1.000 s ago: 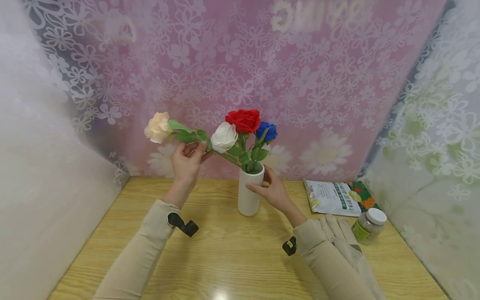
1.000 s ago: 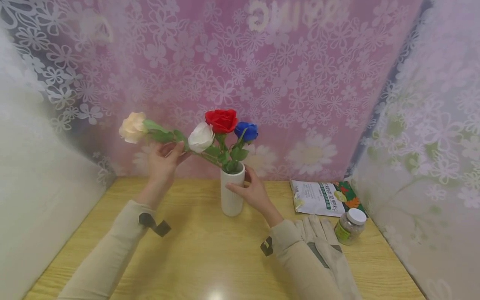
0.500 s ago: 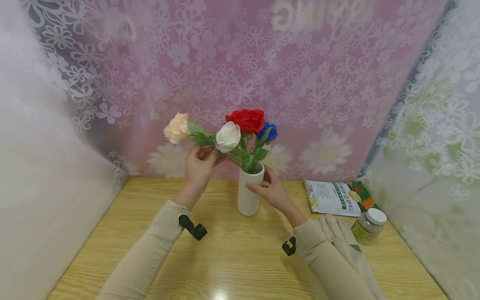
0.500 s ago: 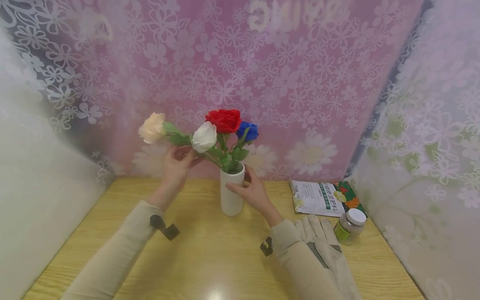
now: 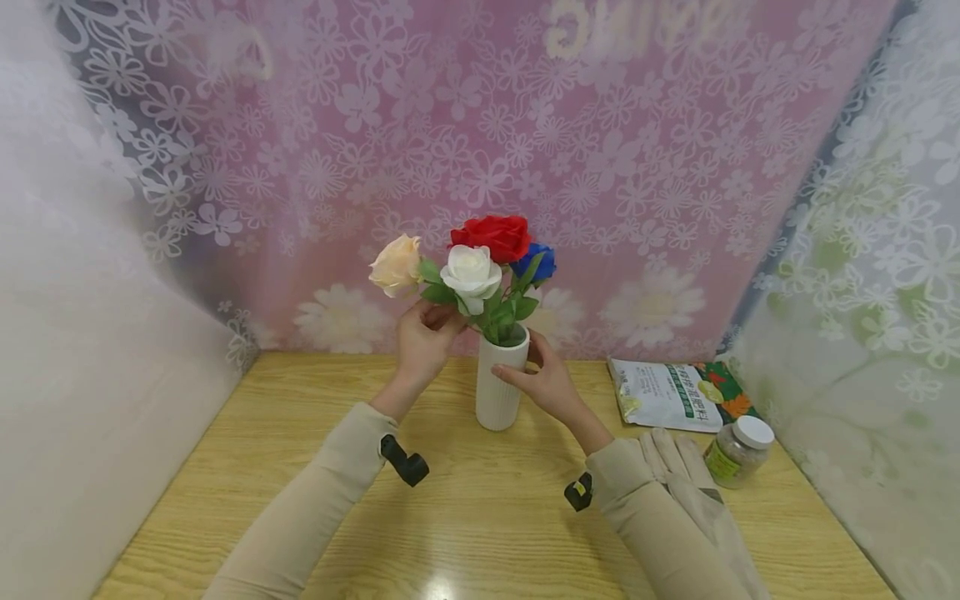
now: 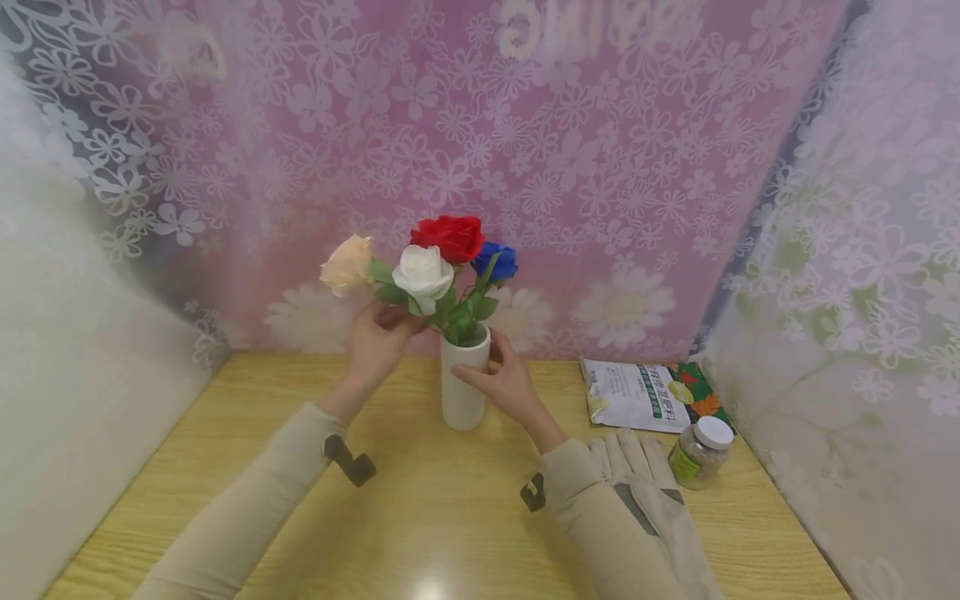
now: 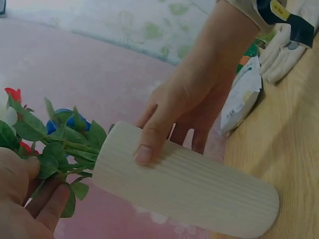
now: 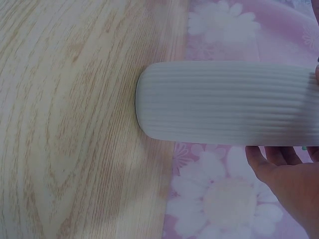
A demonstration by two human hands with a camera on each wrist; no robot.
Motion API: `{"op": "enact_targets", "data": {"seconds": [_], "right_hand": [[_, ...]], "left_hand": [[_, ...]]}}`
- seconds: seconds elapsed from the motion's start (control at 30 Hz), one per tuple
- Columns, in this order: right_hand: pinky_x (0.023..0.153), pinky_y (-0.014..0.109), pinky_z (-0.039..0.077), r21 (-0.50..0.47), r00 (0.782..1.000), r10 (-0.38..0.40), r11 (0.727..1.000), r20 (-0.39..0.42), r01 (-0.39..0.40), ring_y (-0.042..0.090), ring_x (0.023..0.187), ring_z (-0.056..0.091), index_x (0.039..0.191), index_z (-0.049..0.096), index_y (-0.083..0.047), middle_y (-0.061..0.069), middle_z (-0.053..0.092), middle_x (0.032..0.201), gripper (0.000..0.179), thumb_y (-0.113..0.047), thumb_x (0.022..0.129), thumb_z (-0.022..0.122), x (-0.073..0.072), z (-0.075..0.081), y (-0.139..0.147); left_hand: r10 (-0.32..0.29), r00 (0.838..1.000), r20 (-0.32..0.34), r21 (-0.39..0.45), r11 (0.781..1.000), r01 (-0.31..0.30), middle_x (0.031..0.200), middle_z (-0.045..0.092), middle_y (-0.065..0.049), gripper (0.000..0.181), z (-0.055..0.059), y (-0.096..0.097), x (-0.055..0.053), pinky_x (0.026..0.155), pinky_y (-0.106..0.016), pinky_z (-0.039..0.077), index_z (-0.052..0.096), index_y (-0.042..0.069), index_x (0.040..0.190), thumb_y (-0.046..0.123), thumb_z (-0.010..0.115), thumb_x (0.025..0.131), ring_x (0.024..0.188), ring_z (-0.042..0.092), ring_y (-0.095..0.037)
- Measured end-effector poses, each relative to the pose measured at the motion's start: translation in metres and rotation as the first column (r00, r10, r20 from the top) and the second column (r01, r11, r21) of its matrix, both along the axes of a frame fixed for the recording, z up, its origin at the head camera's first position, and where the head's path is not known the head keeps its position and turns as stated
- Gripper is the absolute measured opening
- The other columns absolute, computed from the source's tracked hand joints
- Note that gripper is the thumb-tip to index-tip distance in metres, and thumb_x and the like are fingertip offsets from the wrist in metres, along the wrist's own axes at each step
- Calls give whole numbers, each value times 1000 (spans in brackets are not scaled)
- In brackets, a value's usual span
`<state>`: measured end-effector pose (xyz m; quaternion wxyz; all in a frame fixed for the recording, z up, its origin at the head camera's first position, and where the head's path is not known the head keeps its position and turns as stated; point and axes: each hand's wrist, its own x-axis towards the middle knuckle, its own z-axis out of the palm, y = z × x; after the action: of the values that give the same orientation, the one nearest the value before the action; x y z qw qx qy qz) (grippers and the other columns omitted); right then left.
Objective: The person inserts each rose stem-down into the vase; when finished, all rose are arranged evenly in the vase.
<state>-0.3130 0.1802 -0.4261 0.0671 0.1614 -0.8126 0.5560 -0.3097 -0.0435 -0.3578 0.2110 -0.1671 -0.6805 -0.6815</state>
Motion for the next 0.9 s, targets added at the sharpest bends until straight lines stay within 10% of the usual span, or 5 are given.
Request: {"op": "enact_targets", "data": {"seconds": [0.43, 0.9], "right_hand": [[110, 58, 52, -13, 1000, 4, 1000, 16, -4, 35, 133, 59, 162, 38, -23, 14, 59, 147, 84, -30, 92, 84, -2, -2, -1], [108, 58, 54, -14, 1000, 1, 1000, -21, -1, 34, 130, 61, 160, 42, -24, 13, 61, 142, 79, -31, 92, 84, -2, -4, 0]], "left_hand": [[-22, 1000, 18, -173, 985, 25, 109, 79, -21, 30, -8, 9, -3, 92, -46, 64, 74, 0, 122, 9, 80, 94, 105, 78, -35], [103, 994, -20, -326, 940, -104, 98, 80, -17, 30, -11, 13, -10, 79, -46, 65, 75, 2, 115, 16, 83, 91, 93, 75, -35]]}}
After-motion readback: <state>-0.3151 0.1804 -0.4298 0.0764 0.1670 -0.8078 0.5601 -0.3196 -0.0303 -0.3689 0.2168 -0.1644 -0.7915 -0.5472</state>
